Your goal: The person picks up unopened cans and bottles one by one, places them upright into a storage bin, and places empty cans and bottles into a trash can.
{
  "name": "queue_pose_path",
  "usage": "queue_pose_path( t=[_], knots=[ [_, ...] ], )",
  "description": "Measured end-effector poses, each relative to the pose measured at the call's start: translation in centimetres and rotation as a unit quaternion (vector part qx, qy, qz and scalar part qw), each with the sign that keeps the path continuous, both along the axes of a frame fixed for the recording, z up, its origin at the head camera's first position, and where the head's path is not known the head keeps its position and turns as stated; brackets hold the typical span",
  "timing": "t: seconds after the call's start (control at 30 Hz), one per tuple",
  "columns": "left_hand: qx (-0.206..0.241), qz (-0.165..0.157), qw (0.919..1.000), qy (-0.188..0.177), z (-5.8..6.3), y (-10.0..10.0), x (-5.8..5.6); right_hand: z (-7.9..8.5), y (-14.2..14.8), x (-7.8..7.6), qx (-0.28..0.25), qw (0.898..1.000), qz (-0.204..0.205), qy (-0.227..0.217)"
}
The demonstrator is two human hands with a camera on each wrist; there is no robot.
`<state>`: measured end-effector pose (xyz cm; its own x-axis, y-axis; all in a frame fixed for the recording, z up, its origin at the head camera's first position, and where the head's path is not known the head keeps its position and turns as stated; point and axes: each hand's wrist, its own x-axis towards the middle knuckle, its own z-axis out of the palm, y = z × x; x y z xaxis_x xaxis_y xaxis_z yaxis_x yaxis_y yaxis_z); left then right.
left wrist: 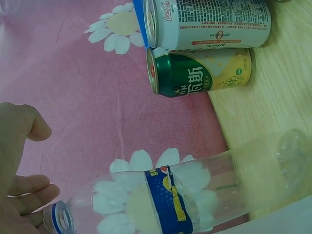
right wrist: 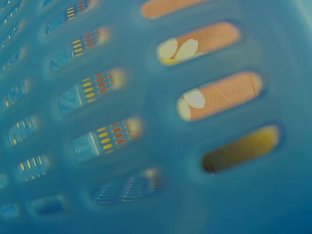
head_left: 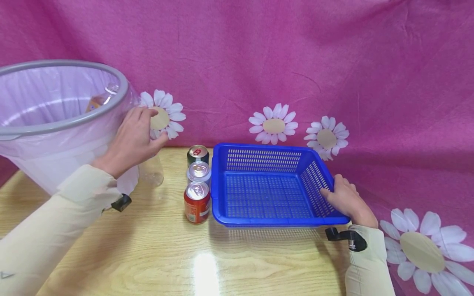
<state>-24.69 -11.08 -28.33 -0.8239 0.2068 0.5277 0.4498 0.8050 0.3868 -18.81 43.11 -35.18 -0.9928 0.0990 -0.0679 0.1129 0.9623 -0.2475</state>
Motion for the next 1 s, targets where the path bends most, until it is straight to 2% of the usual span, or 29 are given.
queue_pose_path(
  t=[0.33, 0.57, 1.0],
  knots=[
    [0.0, 0.004, 1.0, -0.005, -0.14, 0.07, -0.09, -0.03, 0.02, -0.07, 0.001, 1.0, -0.001, 0.001],
    [0.006, -0.006, 0.9999, -0.006, -0.25, 0.36, -0.08, -0.03, 0.02, -0.02, -0.002, 1.0, -0.001, -0.006],
    [0.021, -0.004, 0.9993, 0.031, -0.21, 0.47, -0.37, -0.01, -0.05, 0.03, -0.004, 1.0, -0.001, -0.005]
  ],
)
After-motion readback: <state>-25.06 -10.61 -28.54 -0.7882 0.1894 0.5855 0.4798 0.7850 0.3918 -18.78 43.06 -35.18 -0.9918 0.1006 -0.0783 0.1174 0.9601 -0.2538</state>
